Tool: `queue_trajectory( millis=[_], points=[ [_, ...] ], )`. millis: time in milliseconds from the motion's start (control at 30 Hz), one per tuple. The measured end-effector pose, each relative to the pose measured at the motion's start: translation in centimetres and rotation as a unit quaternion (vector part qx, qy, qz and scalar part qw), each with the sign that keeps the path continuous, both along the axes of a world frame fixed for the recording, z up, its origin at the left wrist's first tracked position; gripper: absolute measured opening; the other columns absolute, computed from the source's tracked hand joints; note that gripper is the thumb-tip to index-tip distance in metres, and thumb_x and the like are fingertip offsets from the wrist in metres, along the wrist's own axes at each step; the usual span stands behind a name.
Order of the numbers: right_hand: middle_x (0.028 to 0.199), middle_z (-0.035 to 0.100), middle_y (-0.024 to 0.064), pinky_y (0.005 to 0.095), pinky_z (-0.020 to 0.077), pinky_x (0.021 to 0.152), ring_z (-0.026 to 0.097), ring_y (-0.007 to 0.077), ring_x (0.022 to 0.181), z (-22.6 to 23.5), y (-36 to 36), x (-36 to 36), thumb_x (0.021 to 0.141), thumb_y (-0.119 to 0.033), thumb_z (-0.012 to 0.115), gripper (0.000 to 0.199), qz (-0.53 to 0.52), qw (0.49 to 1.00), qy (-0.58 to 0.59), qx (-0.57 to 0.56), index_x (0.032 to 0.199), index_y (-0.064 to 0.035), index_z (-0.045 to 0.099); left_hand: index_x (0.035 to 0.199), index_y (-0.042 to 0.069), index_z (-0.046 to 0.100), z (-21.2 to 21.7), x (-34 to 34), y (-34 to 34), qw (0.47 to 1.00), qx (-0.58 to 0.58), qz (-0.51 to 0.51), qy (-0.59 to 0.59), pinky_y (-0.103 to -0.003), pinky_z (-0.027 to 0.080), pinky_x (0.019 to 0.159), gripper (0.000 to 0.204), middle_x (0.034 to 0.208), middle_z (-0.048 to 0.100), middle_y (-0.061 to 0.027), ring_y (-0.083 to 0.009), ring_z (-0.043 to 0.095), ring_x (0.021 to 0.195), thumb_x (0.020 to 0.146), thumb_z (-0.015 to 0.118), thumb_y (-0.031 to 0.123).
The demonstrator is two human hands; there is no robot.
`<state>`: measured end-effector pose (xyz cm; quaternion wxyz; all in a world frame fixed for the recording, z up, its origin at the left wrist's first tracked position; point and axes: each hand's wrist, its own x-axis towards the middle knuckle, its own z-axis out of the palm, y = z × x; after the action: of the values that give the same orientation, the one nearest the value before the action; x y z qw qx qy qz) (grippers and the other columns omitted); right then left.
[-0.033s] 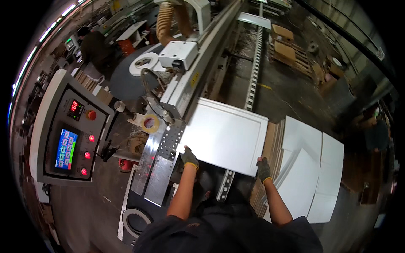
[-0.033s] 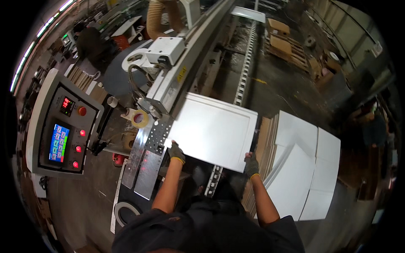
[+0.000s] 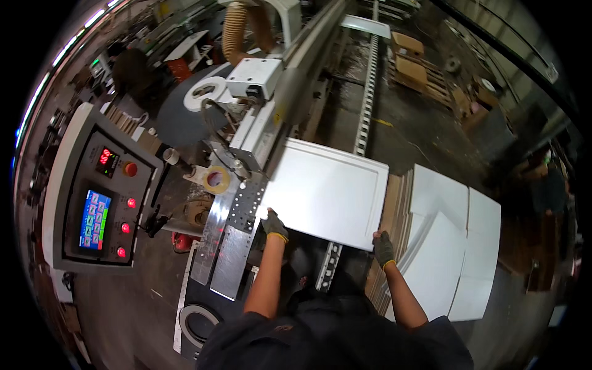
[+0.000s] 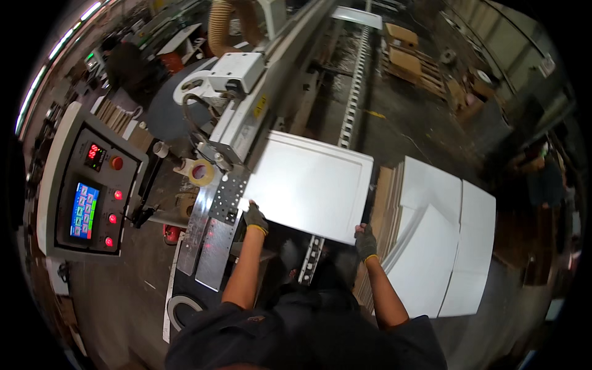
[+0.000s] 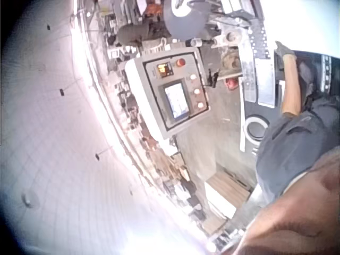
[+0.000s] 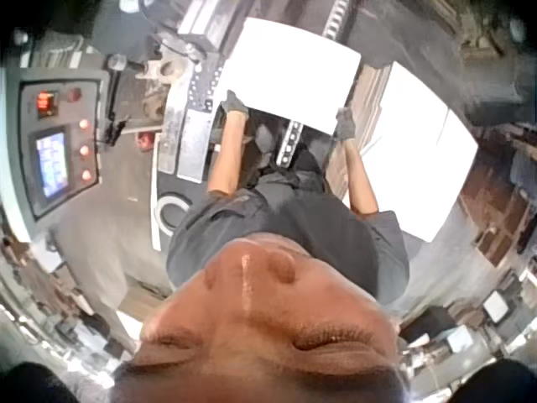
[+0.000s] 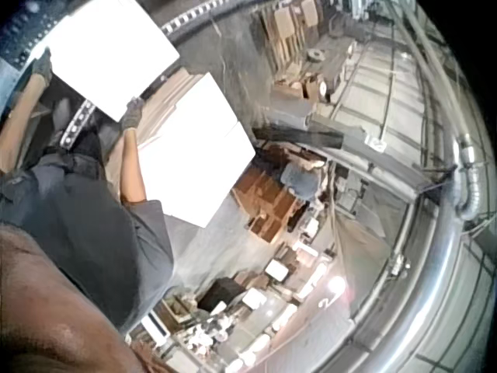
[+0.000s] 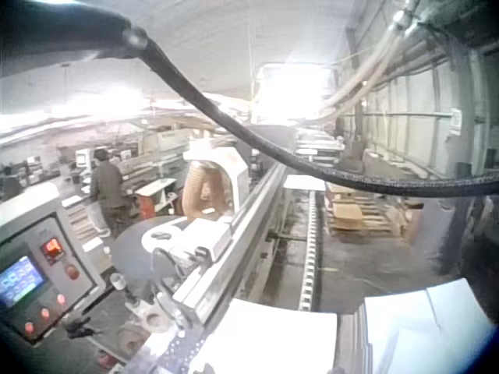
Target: The person repeatedly picks up white rectangular panels from a stack, places them onto a machine's conveyor belt, and then removes them after processing. The person stacks the processed panels on a wooden pallet.
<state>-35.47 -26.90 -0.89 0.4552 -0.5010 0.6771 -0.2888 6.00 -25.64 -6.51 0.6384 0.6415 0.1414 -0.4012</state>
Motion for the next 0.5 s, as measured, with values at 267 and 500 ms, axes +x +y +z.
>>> queue_trajectory(
  millis=[267,500],
  points=[
    [0.106,0.065,0.0226,0.042,0.0483,0.089,0.062,0.0381,0.103,-8.5,22.6,-12.1,0.092,-0.041,0.057,0.039,0.08,0.963,0.21,0.148,0.104,-0.0045,0.059,0.087,0.018,0.053,-0.2,2.7,-1.4,0.858,-0.364,-0.311,0.186,-0.031,0.041,0.051,0.028,0.077,0.058,-0.0034,-0.0178,0.054,0.062,0.096,0.055,0.044],
    [0.088,0.064,0.0074,0.0379,0.0494,0.069,0.061,0.0259,0.075,-10.8,32.0,-18.2,0.089,-0.036,0.06,0.03,-0.066,0.983,0.051,0.164,0.099,-0.0075,0.062,0.12,0.003,0.049,-4.2,-12.6,11.3,0.761,-0.14,-0.563,-0.292,-0.038,0.044,0.095,0.041,0.115,0.056,-0.0145,-0.0302,0.055,0.108,0.093,0.062,0.032]
  ],
)
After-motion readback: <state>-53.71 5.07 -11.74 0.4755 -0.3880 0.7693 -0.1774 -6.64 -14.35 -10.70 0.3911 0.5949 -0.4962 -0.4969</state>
